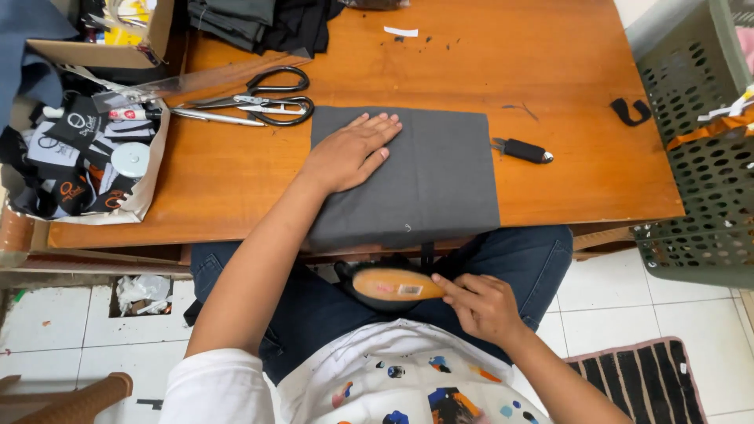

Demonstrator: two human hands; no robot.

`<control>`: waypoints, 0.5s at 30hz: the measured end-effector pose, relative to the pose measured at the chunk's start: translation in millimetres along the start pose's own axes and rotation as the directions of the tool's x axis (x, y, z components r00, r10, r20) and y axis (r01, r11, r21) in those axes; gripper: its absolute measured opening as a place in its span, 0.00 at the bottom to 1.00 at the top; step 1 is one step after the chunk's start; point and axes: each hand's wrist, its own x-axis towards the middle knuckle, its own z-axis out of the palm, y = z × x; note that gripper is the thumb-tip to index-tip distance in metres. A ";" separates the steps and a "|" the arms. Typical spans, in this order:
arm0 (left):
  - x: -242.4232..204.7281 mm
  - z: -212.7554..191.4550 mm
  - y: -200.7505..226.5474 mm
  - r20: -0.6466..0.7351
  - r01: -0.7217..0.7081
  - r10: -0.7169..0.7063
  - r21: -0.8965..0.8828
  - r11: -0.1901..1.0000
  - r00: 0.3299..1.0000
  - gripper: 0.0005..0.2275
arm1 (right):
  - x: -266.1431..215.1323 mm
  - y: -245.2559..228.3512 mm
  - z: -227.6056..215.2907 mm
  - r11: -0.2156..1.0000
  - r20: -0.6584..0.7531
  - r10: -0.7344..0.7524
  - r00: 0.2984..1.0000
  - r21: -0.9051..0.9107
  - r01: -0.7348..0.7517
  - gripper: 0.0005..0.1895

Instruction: The person holds a piece of dark gray fabric, folds it, and places it on a wooden table. They then use a wooden brush to repeatedly brush the surface of the fabric.

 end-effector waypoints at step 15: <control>-2.4 1.2 -6.0 -0.040 0.140 -0.135 0.161 0.977 0.990 0.21 | 15.2 6.4 -67.3 0.664 -0.280 0.575 0.769 -0.389 -0.638 0.19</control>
